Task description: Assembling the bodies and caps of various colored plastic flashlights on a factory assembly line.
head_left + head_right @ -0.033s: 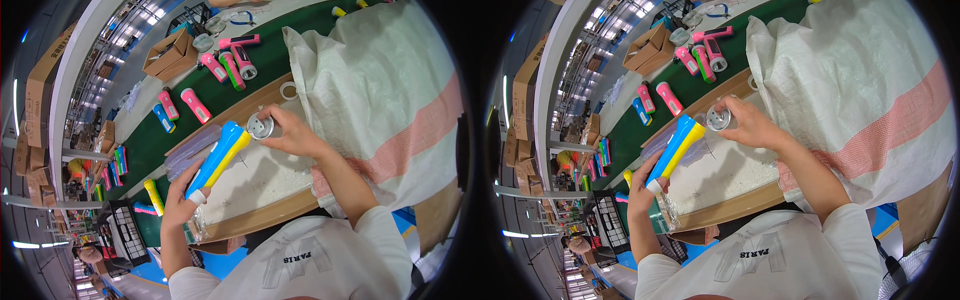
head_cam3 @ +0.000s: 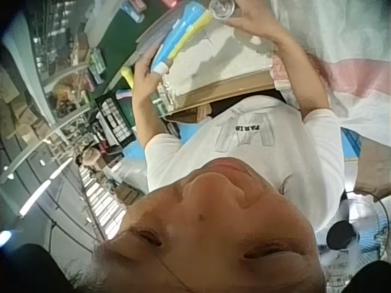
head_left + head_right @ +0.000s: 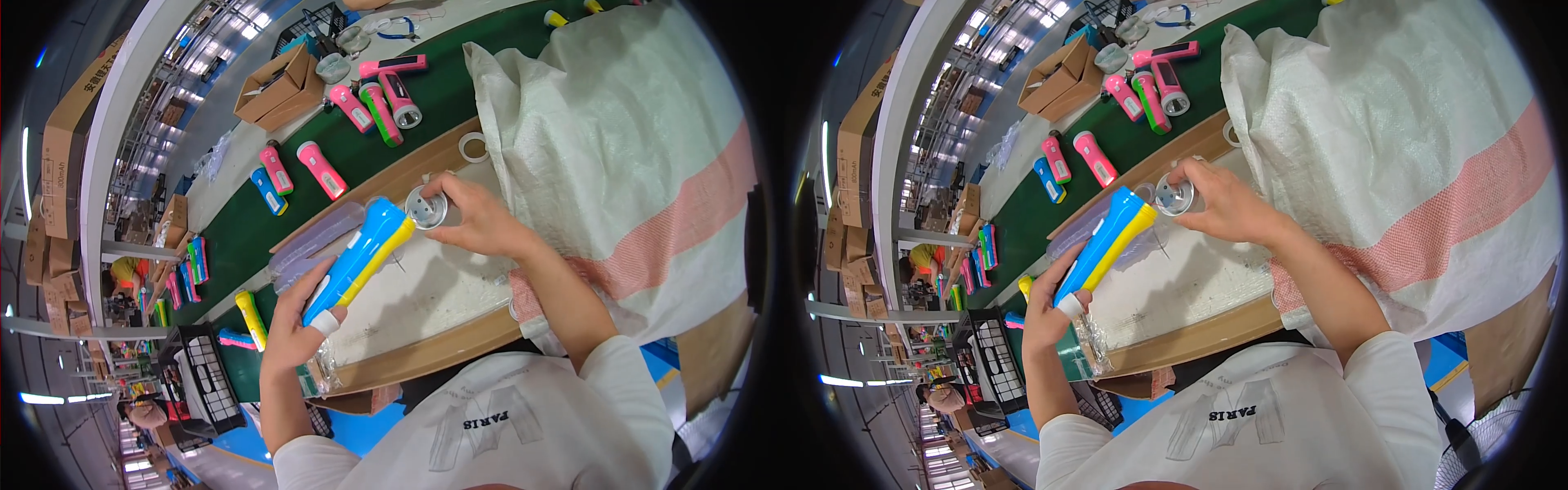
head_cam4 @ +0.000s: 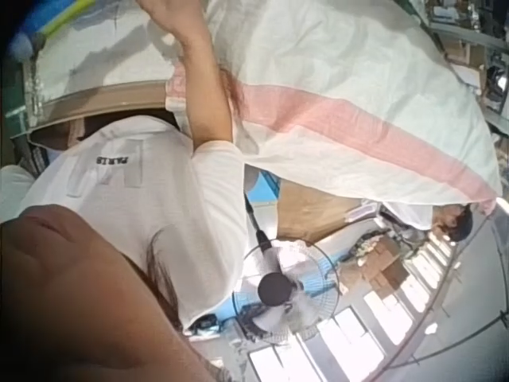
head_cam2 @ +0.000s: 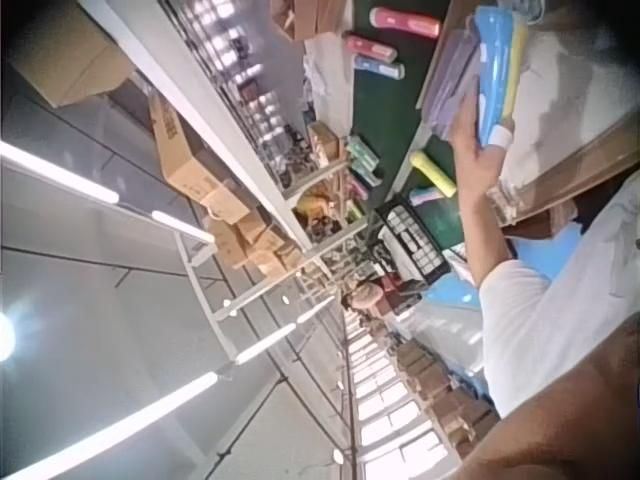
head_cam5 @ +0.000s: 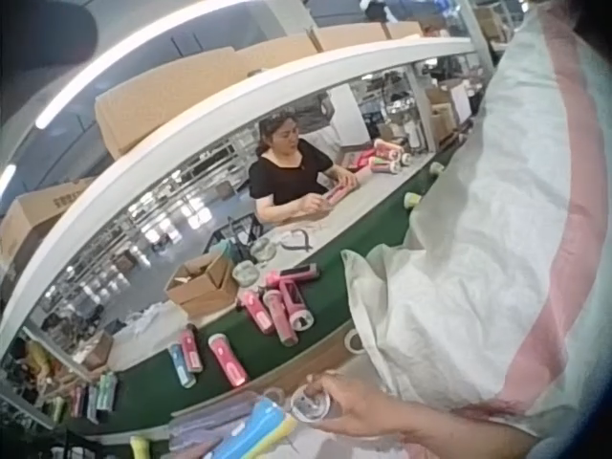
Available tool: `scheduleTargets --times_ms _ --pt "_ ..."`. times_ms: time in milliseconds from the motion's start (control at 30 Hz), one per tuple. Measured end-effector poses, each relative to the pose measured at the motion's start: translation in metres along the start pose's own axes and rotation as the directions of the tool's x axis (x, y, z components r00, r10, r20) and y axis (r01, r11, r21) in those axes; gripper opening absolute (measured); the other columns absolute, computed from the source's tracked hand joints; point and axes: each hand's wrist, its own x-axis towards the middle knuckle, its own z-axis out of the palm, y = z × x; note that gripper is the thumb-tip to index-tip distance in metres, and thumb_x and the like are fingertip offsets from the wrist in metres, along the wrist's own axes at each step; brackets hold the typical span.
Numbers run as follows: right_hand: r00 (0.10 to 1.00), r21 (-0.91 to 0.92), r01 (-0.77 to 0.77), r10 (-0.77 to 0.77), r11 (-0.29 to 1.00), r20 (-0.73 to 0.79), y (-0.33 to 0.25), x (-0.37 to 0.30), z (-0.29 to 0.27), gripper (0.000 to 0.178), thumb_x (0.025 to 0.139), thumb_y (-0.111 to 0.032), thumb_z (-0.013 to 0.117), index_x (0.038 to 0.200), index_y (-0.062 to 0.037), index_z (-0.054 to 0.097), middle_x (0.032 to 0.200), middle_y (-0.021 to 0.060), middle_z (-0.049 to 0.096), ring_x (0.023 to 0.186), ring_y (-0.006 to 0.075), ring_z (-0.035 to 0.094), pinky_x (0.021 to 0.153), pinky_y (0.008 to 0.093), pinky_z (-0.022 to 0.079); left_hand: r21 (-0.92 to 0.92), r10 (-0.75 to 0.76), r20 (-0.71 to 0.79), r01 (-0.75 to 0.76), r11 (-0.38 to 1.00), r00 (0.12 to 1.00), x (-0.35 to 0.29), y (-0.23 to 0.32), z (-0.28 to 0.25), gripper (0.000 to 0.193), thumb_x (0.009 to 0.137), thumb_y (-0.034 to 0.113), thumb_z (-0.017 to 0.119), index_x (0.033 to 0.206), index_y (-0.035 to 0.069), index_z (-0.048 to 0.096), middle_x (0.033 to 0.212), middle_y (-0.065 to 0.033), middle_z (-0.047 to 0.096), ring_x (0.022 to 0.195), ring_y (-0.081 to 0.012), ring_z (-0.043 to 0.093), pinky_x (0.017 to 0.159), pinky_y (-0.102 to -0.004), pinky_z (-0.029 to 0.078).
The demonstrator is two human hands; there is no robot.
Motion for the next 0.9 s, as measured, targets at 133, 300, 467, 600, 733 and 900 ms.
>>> scheduleTargets --times_ms 133,300,467,600,733,900 --pt "0.981 -0.1 0.188 -0.181 0.977 0.071 -0.009 -0.006 0.007 0.063 0.071 -0.008 0.074 0.125 -0.0038 0.042 0.112 0.0181 0.056 0.103 0.0338 0.057 0.089 0.039 0.046 0.391 0.17 0.125 -0.206 0.897 0.977 0.009 0.026 0.0 0.061 0.069 0.012 0.072 0.125 -0.001 0.053 0.095 -0.0191 0.059 0.08 -0.0304 0.062 0.071 -0.0364 0.048" --pt "0.95 -0.064 0.277 -0.263 0.959 0.168 -0.043 -0.013 0.005 0.069 0.073 -0.012 0.073 0.132 -0.0044 0.039 0.113 0.0191 0.053 0.102 0.036 0.055 0.089 0.04 0.045 0.238 0.122 0.15 -0.155 0.959 0.981 -0.004 0.012 -0.01 0.061 0.068 0.012 0.071 0.126 0.0 0.055 0.101 -0.0158 0.063 0.089 -0.0231 0.062 0.079 -0.0319 0.047" --pt "0.812 -0.012 0.574 -0.567 0.819 0.138 -0.077 -0.028 0.017 0.063 0.076 -0.026 0.075 0.126 -0.0029 0.046 0.119 0.0181 0.048 0.107 0.0348 0.05 0.089 0.0403 0.045 -0.29 0.077 0.273 0.005 0.957 0.959 -0.018 -0.016 0.004 0.064 0.068 0.017 0.072 0.129 0.003 0.055 0.118 -0.0146 0.063 0.107 -0.0212 0.059 0.094 -0.0316 0.043" --pt "0.84 0.083 0.54 -0.529 0.838 -0.121 -0.084 -0.046 0.034 0.035 0.083 -0.028 0.064 0.105 -0.0014 0.06 0.1 0.0138 0.061 0.085 0.0287 0.06 0.083 0.0363 0.047 -0.272 0.188 0.241 -0.12 0.955 0.952 -0.03 -0.013 0.021 0.066 0.069 0.014 0.072 0.131 0.002 0.054 0.114 -0.0155 0.064 0.106 -0.0218 0.061 0.092 -0.0307 0.044" --pt "0.95 0.548 -0.296 0.303 0.783 0.079 -0.049 -0.012 0.033 0.033 0.096 -0.032 0.045 0.1 -0.0041 0.061 0.096 0.0056 0.06 0.086 0.0138 0.056 0.081 0.0295 0.045 0.503 0.57 0.016 -0.5 0.705 0.821 -0.001 -0.036 0.057 0.065 0.07 0.011 0.078 0.128 0.002 0.052 0.108 -0.0189 0.062 0.085 -0.0301 0.064 0.069 -0.0352 0.052" --pt "0.968 0.412 -0.248 0.214 0.877 0.127 -0.076 -0.027 0.029 0.042 0.098 -0.038 0.042 0.1 -0.0006 0.061 0.098 0.0095 0.06 0.096 0.0184 0.055 0.085 0.0309 0.042 0.705 0.809 0.047 -0.593 0.389 0.586 -0.013 -0.048 0.054 0.062 0.063 0.009 0.078 0.121 0.003 0.058 0.108 -0.0169 0.062 0.067 -0.0252 0.059 0.056 -0.0329 0.048"
